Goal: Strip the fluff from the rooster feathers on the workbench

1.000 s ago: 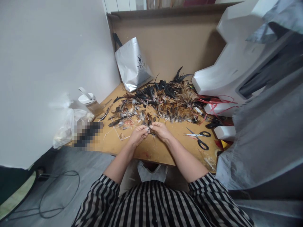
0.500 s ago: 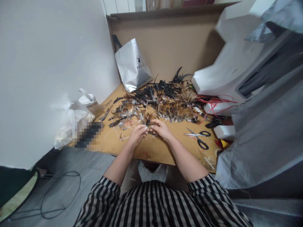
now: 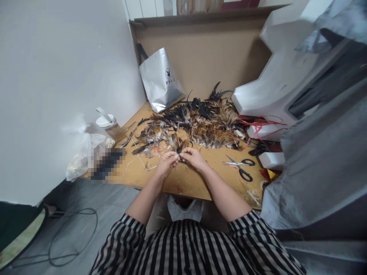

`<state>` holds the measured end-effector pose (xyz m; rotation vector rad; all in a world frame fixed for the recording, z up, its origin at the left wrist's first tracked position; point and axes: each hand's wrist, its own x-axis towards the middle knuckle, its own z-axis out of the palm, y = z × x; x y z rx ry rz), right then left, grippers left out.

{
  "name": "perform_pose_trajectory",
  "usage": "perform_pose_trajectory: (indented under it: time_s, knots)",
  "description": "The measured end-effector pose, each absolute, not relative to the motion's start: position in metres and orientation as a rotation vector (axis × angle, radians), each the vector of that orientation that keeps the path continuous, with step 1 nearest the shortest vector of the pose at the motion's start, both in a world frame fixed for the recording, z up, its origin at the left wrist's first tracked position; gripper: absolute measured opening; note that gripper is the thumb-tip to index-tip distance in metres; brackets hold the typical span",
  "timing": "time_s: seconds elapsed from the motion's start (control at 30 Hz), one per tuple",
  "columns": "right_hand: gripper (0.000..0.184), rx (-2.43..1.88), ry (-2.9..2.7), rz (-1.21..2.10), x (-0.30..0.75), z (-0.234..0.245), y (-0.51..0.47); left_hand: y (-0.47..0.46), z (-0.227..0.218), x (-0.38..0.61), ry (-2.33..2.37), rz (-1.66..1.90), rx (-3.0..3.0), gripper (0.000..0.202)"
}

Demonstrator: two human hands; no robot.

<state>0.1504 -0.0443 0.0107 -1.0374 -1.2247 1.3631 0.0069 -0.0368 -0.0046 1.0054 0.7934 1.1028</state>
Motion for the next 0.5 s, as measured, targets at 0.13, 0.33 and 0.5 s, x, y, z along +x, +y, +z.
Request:
perform_pose_trajectory:
  time_s: [0.13, 0.33, 0.5]
  knots:
    - [0.028, -0.99, -1.132, 1.34, 0.1483, 0.0087, -0.0444, -0.0369, -0.0092, 0.0095, 0.83, 1.088, 1.12, 0.023]
    - [0.031, -0.979, -1.016, 1.323, 0.1448, 0.0082, -0.0454, -0.0382, -0.0113, 0.0127, 0.872, 1.096, 1.179, 0.027]
    - [0.03, -0.986, -0.987, 1.382, 0.1462, 0.0039, -0.0445, -0.0389, -0.0122, 0.0121, 0.955, 1.156, 1.323, 0.02]
